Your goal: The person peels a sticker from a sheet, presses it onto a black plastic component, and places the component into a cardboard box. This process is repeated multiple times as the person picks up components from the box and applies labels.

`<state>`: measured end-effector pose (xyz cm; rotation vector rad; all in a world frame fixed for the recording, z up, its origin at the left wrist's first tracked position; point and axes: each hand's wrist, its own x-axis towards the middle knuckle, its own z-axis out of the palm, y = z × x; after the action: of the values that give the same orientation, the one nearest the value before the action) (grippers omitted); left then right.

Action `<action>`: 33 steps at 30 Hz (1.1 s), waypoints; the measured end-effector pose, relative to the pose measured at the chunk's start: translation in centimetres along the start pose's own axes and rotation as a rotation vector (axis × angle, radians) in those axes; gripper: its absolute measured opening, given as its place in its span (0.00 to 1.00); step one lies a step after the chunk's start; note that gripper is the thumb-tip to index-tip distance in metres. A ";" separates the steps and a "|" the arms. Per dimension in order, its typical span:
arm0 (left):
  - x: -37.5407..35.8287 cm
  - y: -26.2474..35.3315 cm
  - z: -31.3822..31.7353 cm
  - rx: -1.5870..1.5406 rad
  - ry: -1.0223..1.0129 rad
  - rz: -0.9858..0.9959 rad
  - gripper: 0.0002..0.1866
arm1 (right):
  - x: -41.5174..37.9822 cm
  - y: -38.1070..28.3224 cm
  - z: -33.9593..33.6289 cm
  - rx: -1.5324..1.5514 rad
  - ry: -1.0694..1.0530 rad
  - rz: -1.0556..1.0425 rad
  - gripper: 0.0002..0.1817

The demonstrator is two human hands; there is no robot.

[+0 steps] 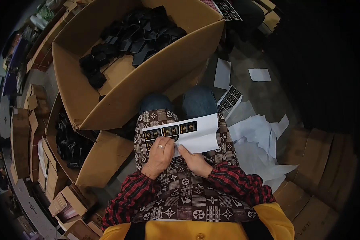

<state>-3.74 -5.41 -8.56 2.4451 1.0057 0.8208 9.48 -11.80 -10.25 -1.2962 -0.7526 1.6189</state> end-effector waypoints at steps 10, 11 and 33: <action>0.4 -0.5 -0.8 -0.533 -0.032 -0.391 0.10 | -0.1 -0.4 -0.2 0.513 0.002 0.231 0.17; 0.4 -0.7 -0.6 -0.497 -0.075 -0.376 0.09 | -0.1 -0.2 -0.2 0.508 -0.004 0.233 0.17; 8.6 1.4 -11.2 0.028 -0.304 0.390 0.16 | 0.1 -10.0 -0.7 0.156 0.025 0.103 0.06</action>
<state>-5.21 1.16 3.90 2.7250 0.4406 0.5207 12.85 -7.65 -1.77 -1.2572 -0.5401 1.7047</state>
